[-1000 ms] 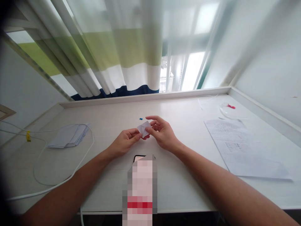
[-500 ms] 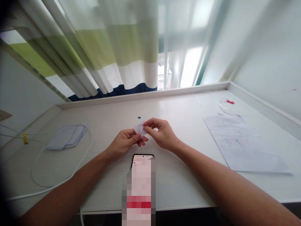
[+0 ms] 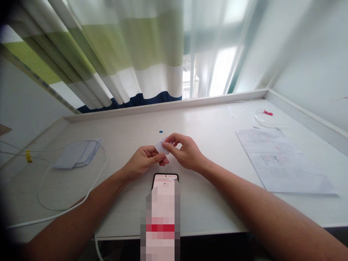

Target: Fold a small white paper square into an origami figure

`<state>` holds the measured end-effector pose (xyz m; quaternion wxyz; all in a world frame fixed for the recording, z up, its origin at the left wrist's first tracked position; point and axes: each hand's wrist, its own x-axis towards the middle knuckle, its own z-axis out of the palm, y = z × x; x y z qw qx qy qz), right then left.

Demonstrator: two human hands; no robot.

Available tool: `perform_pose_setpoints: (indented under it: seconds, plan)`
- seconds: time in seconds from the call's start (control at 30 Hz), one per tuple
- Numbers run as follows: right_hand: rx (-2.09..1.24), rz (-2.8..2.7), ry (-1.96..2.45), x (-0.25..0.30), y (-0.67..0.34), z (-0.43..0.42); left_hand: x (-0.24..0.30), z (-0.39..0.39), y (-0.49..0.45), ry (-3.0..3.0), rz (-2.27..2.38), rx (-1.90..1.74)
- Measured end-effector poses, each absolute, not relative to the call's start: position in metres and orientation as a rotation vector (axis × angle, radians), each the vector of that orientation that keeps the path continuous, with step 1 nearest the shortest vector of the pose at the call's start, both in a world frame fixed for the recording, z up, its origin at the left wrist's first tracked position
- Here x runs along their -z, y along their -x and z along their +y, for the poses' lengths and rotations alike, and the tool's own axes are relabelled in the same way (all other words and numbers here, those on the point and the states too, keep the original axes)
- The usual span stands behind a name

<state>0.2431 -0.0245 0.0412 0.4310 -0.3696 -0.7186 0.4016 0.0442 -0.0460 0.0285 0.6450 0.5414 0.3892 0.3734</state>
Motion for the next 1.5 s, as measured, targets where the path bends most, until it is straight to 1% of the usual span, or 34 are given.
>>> perform_pose_setpoints:
  seconds: [0.27, 0.47, 0.7, 1.0, 1.17, 1.5]
  plan:
    - [-0.907, -1.836, 0.817, -0.041, -0.248, -0.018, -0.027, -0.045, -0.041, -1.221, 0.834, -0.804]
    - [-0.960, -1.795, 0.807, -0.035, -0.248, -0.016, -0.026, -0.044, -0.037, -1.170, 0.788, -0.774]
    - [-1.100, -1.697, 0.839, -0.039, -0.244, -0.021, -0.027, -0.043, -0.036, -1.115, 0.765, -0.761]
    - [-1.144, -1.623, 0.838, -0.037, -0.241, -0.021, -0.024, -0.043, -0.037, -1.272, 0.739, -0.793]
    - [-1.203, -1.610, 0.810, -0.033, -0.240, -0.020, -0.023, -0.042, -0.037, -1.312, 0.812, -0.828]
    - [-1.244, -1.629, 0.757, -0.033, -0.241, -0.021, -0.025, -0.045, -0.041, -1.282, 0.871, -0.783]
